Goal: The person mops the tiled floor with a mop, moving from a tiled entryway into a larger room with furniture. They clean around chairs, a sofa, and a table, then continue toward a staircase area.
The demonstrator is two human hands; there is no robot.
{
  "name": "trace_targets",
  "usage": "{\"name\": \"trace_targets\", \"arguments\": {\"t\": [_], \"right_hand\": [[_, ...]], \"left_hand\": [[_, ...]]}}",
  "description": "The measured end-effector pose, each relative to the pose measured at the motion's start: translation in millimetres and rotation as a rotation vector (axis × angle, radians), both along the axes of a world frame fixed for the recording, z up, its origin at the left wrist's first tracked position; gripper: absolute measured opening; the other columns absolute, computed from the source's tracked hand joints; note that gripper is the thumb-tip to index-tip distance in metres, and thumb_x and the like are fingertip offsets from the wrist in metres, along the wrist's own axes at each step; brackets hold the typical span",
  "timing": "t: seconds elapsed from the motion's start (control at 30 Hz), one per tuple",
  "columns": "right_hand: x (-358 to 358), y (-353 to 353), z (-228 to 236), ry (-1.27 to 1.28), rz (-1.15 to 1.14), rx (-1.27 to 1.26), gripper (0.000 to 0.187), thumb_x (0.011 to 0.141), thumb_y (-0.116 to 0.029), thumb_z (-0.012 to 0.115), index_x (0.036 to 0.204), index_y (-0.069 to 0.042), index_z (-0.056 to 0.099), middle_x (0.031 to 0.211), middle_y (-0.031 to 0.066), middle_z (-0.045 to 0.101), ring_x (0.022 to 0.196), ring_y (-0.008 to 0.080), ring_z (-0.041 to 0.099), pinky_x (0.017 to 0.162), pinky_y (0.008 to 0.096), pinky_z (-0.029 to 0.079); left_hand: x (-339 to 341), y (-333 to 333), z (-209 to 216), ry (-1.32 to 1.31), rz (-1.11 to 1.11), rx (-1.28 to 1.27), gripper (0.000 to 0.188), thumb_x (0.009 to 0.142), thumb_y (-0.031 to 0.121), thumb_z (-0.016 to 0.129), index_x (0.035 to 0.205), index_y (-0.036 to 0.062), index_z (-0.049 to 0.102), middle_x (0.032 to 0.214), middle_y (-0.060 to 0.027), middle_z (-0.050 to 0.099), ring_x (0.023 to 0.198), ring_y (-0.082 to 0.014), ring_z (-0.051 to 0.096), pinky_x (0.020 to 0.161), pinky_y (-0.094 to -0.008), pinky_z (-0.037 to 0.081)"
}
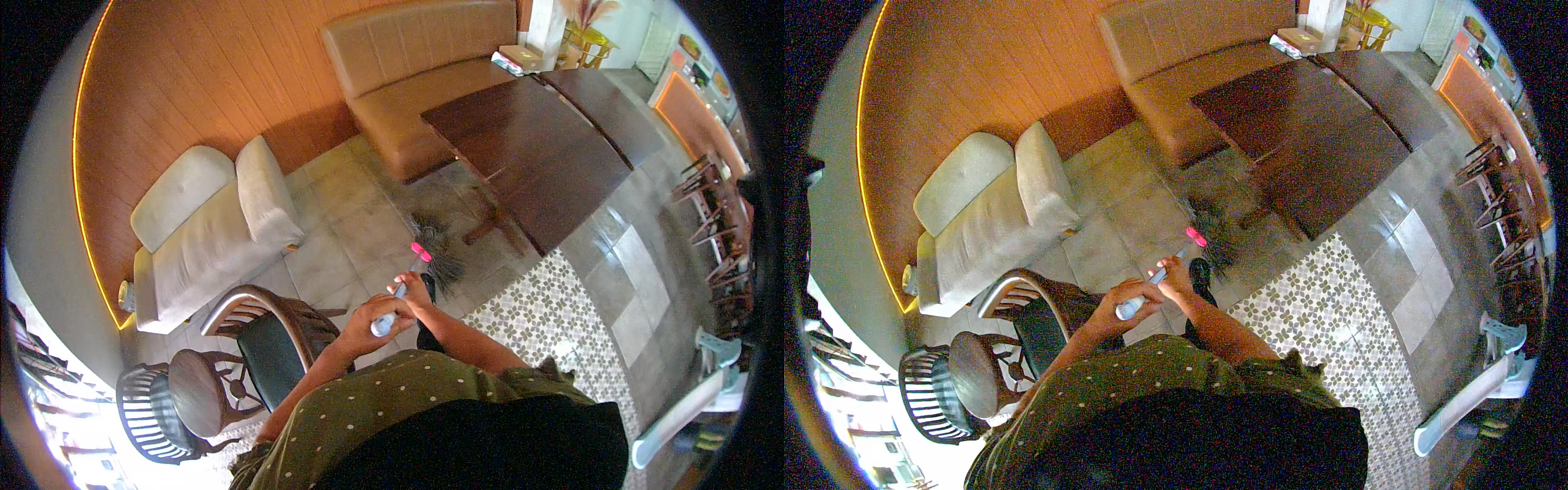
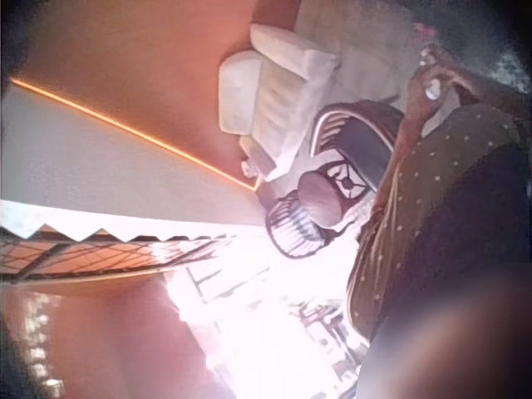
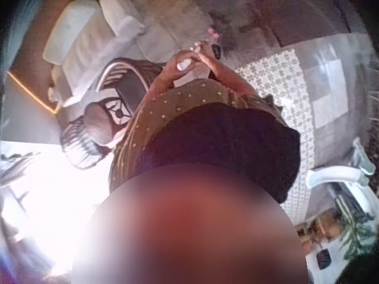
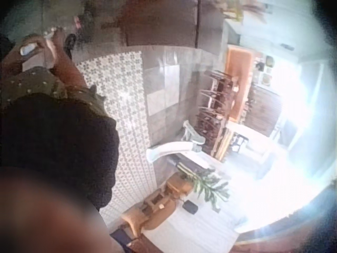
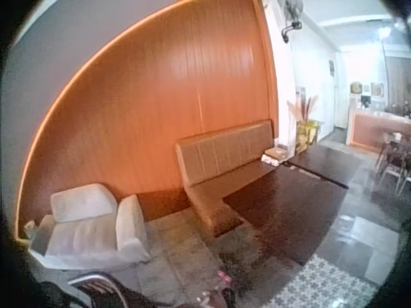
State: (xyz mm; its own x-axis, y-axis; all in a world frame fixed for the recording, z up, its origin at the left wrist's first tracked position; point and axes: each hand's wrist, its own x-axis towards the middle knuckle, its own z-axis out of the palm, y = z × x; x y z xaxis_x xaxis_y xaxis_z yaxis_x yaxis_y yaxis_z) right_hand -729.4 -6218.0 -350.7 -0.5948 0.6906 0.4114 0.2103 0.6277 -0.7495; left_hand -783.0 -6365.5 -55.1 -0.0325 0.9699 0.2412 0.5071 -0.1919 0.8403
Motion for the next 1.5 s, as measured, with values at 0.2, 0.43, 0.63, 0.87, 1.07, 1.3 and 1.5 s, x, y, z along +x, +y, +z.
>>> {"name": "trace_targets", "arguments": {"t": [0.2,0.43,0.63,0.87,1.07,1.3,1.5], "right_hand": [[-40.4,50.9,48.5,-0.002,0.134,-0.18,0.04,0.077,-0.041,0.077,0.074,-0.006,0.059,0.074,0.0121,0.057,0.082,0.033,0.057,0.076,0.0444,0.045],[-158.8,130.3,79.3,-0.074,0.244,-0.334,0.043,0.077,-0.041,0.078,0.067,-0.006,0.057,0.07,0.014,0.06,0.074,0.0341,0.061,0.07,0.0454,0.046],[-282.0,143.6,50.9,0.073,0.19,-0.562,0.025,0.079,-0.022,0.079,0.075,-0.004,0.063,0.08,0.0142,0.065,0.084,0.0338,0.064,0.083,0.0456,0.048],[-421.6,186.1,39.0,-0.012,0.327,-0.3,0.026,0.085,-0.03,0.074,0.083,-0.005,0.067,0.099,0.0191,0.069,0.111,0.0395,0.059,0.098,0.0485,0.045],[-539.6,218.7,8.7,-0.236,0.345,-0.273,0.029,0.087,-0.039,0.069,0.099,-0.012,0.071,0.124,0.0201,0.062,0.127,0.0419,0.049,0.104,0.0519,0.041],[-693.8,277.2,-4.2,-0.312,0.501,-0.282,0.024,0.084,-0.035,0.073,0.091,-0.012,0.067,0.11,0.014,0.066,0.124,0.0383,0.053,0.096,0.0537,0.046],[-754.3,288.2,48.8,-0.569,0.509,-0.349,0.029,0.085,-0.039,0.073,0.091,-0.011,0.067,0.1,0.0087,0.065,0.117,0.0317,0.056,0.094,0.0465,0.047]], "left_hand": [[-75.3,64.9,36.9,-0.153,-0.216,-0.123,0.012,0.086,0.011,0.076,0.093,0.0055,0.068,0.092,-0.0061,0.071,0.09,-0.0225,0.067,0.085,-0.0377,0.05],[-209.9,150.4,83.5,-0.274,-0.106,-0.148,0.016,0.081,0.011,0.08,0.095,0.0053,0.074,0.088,-0.0079,0.071,0.077,-0.0204,0.065,0.07,-0.034,0.049],[-326.6,199.0,96.4,-0.149,-0.008,-0.148,0.01,0.082,0.009,0.079,0.091,0.0062,0.074,0.079,-0.0072,0.07,0.071,-0.0202,0.064,0.064,-0.035,0.047],[-408.7,226.6,94.8,-0.083,0.002,-0.198,0.009,0.083,0.01,0.076,0.091,0.0058,0.073,0.087,-0.0078,0.071,0.077,-0.0232,0.066,0.074,-0.037,0.05],[-492.1,241.7,51.1,0.03,0.065,-0.217,0.008,0.082,0.01,0.076,0.089,0.0078,0.074,0.086,-0.0062,0.072,0.08,-0.0249,0.066,0.084,-0.0397,0.05],[-625.0,284.0,10.3,0.042,0.306,-0.021,0.009,0.08,0.009,0.078,0.087,0.0073,0.073,0.085,-0.0057,0.072,0.078,-0.027,0.067,0.083,-0.0413,0.051],[-708.8,290.0,26.4,-0.027,0.38,-0.035,0.011,0.078,-0.002,0.075,0.087,0.0027,0.072,0.079,-0.0105,0.068,0.063,-0.0158,0.062,0.058,-0.029,0.048]]}}
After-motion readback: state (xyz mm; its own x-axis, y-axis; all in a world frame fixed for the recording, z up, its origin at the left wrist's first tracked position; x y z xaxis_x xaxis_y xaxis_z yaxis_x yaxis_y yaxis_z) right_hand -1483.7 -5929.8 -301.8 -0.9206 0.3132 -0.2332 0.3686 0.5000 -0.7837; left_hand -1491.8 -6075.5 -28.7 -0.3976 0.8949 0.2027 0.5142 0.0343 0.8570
